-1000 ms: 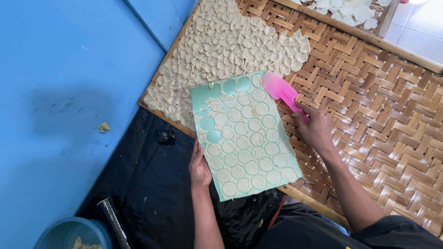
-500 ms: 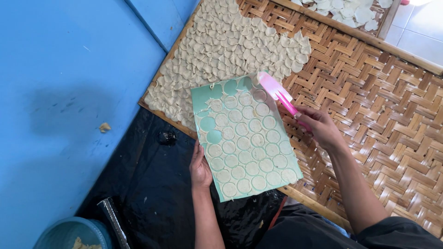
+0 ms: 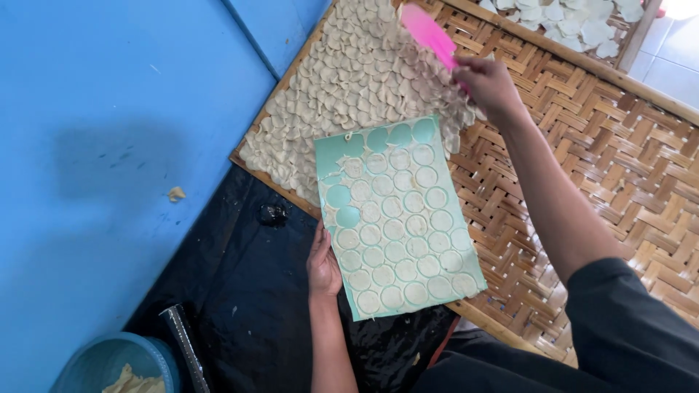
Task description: The recorder is using a circular cutter to stamp out disks from a thin sheet of dough and then uses a spatula to transfer them to a woven tray for drying.
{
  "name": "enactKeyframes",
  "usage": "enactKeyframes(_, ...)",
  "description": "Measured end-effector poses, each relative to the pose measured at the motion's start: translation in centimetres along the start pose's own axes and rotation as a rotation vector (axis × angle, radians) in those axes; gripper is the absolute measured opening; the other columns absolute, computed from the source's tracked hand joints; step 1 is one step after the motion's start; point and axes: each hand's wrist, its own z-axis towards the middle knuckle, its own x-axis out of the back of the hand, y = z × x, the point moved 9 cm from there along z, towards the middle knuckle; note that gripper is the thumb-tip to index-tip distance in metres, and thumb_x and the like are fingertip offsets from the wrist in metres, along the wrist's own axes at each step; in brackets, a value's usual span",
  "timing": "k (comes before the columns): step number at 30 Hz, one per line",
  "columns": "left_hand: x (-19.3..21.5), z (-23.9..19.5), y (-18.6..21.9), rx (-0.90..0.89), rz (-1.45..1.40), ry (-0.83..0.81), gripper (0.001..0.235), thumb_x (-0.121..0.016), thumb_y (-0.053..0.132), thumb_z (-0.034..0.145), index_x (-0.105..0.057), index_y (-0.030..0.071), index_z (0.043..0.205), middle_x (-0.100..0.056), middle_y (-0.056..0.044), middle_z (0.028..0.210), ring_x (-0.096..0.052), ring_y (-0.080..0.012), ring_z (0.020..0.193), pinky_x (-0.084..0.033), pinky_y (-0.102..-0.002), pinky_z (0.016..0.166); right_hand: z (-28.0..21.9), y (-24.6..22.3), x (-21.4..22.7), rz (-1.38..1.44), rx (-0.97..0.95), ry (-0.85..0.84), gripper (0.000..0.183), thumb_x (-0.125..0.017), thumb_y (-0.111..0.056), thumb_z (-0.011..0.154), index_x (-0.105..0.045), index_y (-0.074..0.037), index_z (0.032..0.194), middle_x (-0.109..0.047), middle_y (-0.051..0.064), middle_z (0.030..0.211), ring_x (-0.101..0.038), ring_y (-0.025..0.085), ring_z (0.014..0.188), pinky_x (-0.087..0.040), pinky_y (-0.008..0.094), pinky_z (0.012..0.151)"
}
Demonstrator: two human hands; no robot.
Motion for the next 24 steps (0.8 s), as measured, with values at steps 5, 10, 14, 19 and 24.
enactKeyframes(5, 0.0, 0.0, 0.0, 0.005, 0.006, 0.013, 0.054, -0.05, 0.018, 0.106, -0.04, 0.001, 0.155, -0.055, -0.012, 0.149, -0.054, -0.0215, 0.134, -0.041, -0.036, 0.112, 8.7, -0.4, -0.7, -0.058, 0.136, 0.031, 0.033, -0.066, -0.014, 0.102, -0.069, 0.0, 0.132, -0.073, 0.006, 0.089, -0.06, 0.007, 0.063, -0.046, 0.023, 0.051)
enactKeyframes(10, 0.4, 0.1, -0.3, -0.003, -0.023, 0.0, 0.053, -0.052, 0.017, 0.105, -0.042, 0.0, 0.154, -0.056, -0.012, 0.148, -0.053, -0.0227, 0.135, -0.04, -0.037, 0.113, 15.7, 1.0, -1.6, -0.063, 0.158, 0.083, 0.032, -0.069, -0.013, 0.101, -0.07, 0.002, 0.129, -0.072, 0.005, 0.084, -0.063, 0.007, 0.061, -0.046, 0.023, 0.048)
enactKeyframes(14, 1.7, 0.5, -0.8, 0.002, -0.024, 0.025, 0.051, -0.052, 0.015, 0.104, -0.043, -0.001, 0.152, -0.057, -0.013, 0.146, -0.053, -0.0221, 0.135, -0.04, -0.036, 0.113, 18.3, 1.5, -2.6, -0.064, 0.123, 0.091, 0.031, -0.069, -0.014, 0.1, -0.071, -0.001, 0.128, -0.072, 0.004, 0.083, -0.062, 0.007, 0.059, -0.048, 0.023, 0.048)
enactKeyframes(19, 1.7, 0.4, -0.7, 0.021, -0.044, 0.052, 0.049, -0.051, 0.013, 0.105, -0.045, -0.002, 0.151, -0.058, -0.012, 0.145, -0.054, -0.0206, 0.133, -0.041, -0.035, 0.113, 19.2, 1.8, -3.2, -0.101, 0.063, 0.116, 0.024, -0.069, -0.011, 0.099, -0.076, -0.002, 0.12, -0.072, 0.004, 0.084, -0.064, 0.008, 0.06, -0.046, 0.026, 0.047)
enactKeyframes(24, 2.2, 0.4, -1.2, 0.034, -0.067, 0.063, 0.047, -0.05, 0.012, 0.106, -0.046, -0.002, 0.15, -0.059, -0.012, 0.143, -0.055, -0.02, 0.131, -0.042, -0.035, 0.112, 18.4, 0.3, -1.7, -0.422, 0.278, 0.291, 0.021, -0.074, -0.012, 0.091, -0.075, -0.001, 0.109, -0.075, 0.013, 0.084, -0.073, 0.019, 0.066, -0.055, 0.031, 0.057)
